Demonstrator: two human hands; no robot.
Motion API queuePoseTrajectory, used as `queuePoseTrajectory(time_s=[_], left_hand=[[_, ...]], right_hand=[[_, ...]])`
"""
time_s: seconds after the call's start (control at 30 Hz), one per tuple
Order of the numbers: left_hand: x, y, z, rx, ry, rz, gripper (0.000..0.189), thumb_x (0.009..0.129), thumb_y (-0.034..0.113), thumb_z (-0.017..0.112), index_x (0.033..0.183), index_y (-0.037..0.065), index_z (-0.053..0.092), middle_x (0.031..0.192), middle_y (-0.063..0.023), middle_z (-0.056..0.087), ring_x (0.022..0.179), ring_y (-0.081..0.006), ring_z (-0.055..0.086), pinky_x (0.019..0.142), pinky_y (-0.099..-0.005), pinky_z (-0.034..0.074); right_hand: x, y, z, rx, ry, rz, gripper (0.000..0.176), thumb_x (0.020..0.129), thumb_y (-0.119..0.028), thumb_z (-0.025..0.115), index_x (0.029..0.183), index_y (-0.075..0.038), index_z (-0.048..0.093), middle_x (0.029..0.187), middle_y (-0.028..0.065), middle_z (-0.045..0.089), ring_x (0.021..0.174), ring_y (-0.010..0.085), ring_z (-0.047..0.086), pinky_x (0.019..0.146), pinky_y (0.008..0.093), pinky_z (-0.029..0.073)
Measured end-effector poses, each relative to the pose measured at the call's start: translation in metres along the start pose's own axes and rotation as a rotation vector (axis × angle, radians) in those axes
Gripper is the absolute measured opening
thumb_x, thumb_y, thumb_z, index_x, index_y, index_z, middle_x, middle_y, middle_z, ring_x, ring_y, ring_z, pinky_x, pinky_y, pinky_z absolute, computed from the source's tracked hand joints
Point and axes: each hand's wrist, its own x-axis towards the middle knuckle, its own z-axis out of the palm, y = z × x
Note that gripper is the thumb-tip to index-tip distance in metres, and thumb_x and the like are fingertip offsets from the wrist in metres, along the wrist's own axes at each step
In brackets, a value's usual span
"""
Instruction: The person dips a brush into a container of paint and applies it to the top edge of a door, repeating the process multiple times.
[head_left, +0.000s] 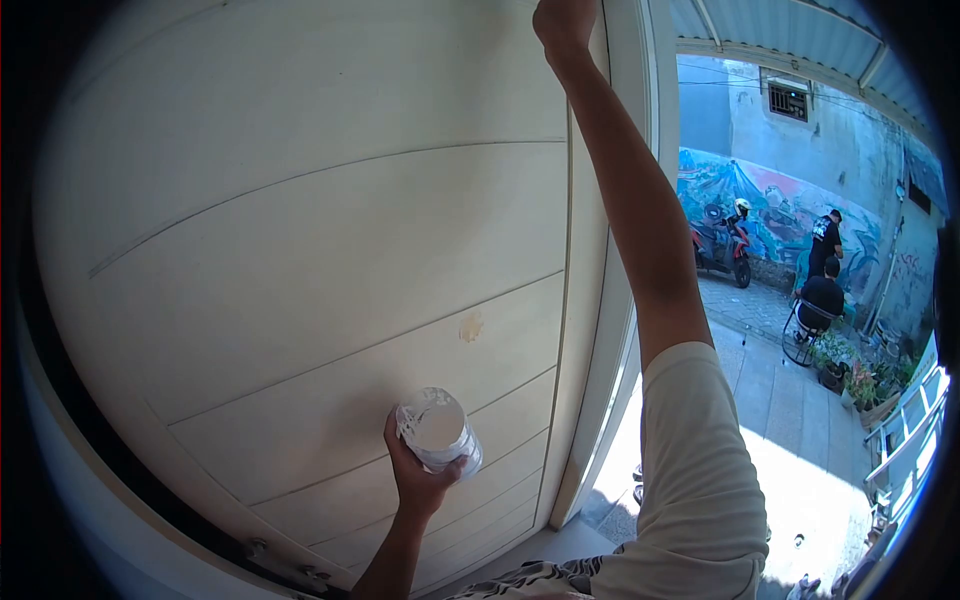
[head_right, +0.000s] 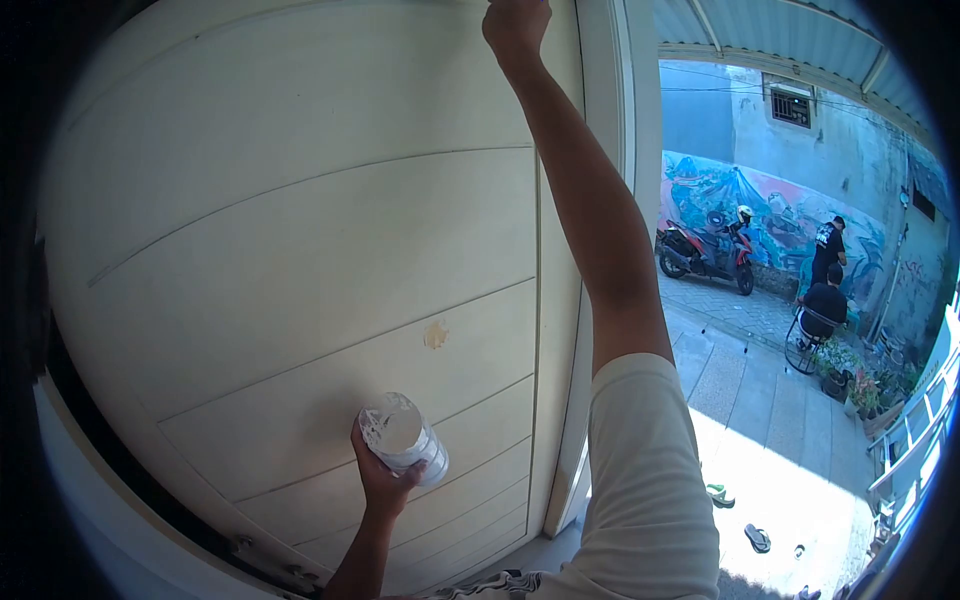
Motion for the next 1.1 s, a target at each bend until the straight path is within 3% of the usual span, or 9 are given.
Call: queuePoseTrajectory(time_s=[0.17,0.23,0.43,0.6,0.67,0.77,0.97,1.0,1.1], left_hand=[[-0.001,0.009,0.006,-0.019,0.015,-0.017,0.115,0.061,0.005,0.084,0.151,0.007,0.012,0.137,-0.0165,0.040,0.128,-0.0284,0.047,0.110,-0.0450,0.041],[-0.001,0.008,0.005,0.009,0.004,0.013,0.115,0.061,0.004,0.084,0.150,0.007,0.012,0.137,-0.0167,0.040,0.128,-0.0284,0.047,0.109,-0.0450,0.042],[-0.002,0.006,-0.002,0.016,0.020,0.014,0.114,0.061,0.003,0.083,0.150,0.007,0.013,0.137,-0.0164,0.040,0.128,-0.0282,0.047,0.109,-0.0450,0.042],[0.000,0.007,0.000,0.041,0.006,0.014,0.113,0.061,0.002,0.083,0.150,0.007,0.013,0.137,-0.0166,0.040,0.128,-0.0283,0.047,0.109,-0.0449,0.042],[0.000,0.010,0.003,0.056,0.000,0.018,0.114,0.061,0.002,0.083,0.150,0.008,0.012,0.137,-0.0168,0.039,0.128,-0.0284,0.047,0.109,-0.0449,0.042],[-0.001,0.013,0.008,0.044,-0.011,0.008,0.114,0.062,0.002,0.082,0.151,0.008,0.012,0.137,-0.0172,0.040,0.128,-0.0285,0.047,0.109,-0.0452,0.042],[-0.004,0.012,0.003,0.004,0.015,-0.009,0.114,0.062,0.002,0.082,0.151,0.008,0.011,0.137,-0.0177,0.040,0.128,-0.0290,0.048,0.109,-0.0458,0.043],[-0.003,0.013,0.001,0.012,0.014,-0.004,0.113,0.063,0.002,0.082,0.151,0.008,0.011,0.137,-0.0177,0.040,0.128,-0.0291,0.048,0.109,-0.0458,0.043],[-0.007,0.011,-0.004,0.028,0.026,0.000,0.113,0.063,0.002,0.082,0.151,0.008,0.011,0.137,-0.0177,0.040,0.128,-0.0293,0.048,0.109,-0.0457,0.042]], right_hand=[[0.016,0.053,-0.003,-0.075,0.033,-0.179,0.017,0.094,-0.009,0.052,0.108,-0.003,0.062,0.082,0.0185,0.066,0.074,0.0340,0.064,0.065,0.0437,0.048],[0.021,0.076,-0.026,-0.183,0.053,-0.007,0.024,0.082,-0.003,0.060,0.105,0.003,0.064,0.097,0.0227,0.070,0.088,0.0401,0.069,0.073,0.0486,0.053],[0.029,0.101,-0.039,-0.198,0.294,0.352,0.029,0.079,-0.010,0.066,0.105,0.003,0.068,0.099,0.0241,0.071,0.086,0.0373,0.070,0.078,0.0444,0.055],[-0.007,-0.005,-0.009,0.044,0.048,0.168,0.018,0.085,-0.010,0.059,0.095,0.004,0.065,0.082,0.0211,0.070,0.077,0.0360,0.068,0.069,0.0450,0.052],[-0.030,-0.026,0.013,0.032,-0.075,-0.314,0.017,0.095,-0.007,0.053,0.109,-0.003,0.061,0.083,0.0197,0.065,0.077,0.0358,0.063,0.066,0.0445,0.048],[-0.039,-0.058,0.012,0.084,-0.236,-0.275,0.018,0.096,-0.007,0.052,0.112,-0.003,0.059,0.085,0.0208,0.064,0.079,0.0384,0.063,0.069,0.0469,0.049],[0.032,0.066,-0.030,-0.152,0.093,-0.129,0.024,0.090,-0.005,0.052,0.111,0.000,0.062,0.083,0.0211,0.066,0.072,0.0375,0.063,0.065,0.0466,0.049],[0.026,0.064,-0.040,-0.318,0.087,-0.077,0.025,0.084,-0.006,0.057,0.106,0.001,0.064,0.086,0.0239,0.070,0.085,0.0426,0.069,0.078,0.0508,0.053],[0.026,0.079,-0.045,-0.339,0.211,0.169,0.027,0.084,-0.010,0.055,0.105,-0.001,0.069,0.098,0.0220,0.071,0.093,0.0418,0.068,0.080,0.0487,0.053]])
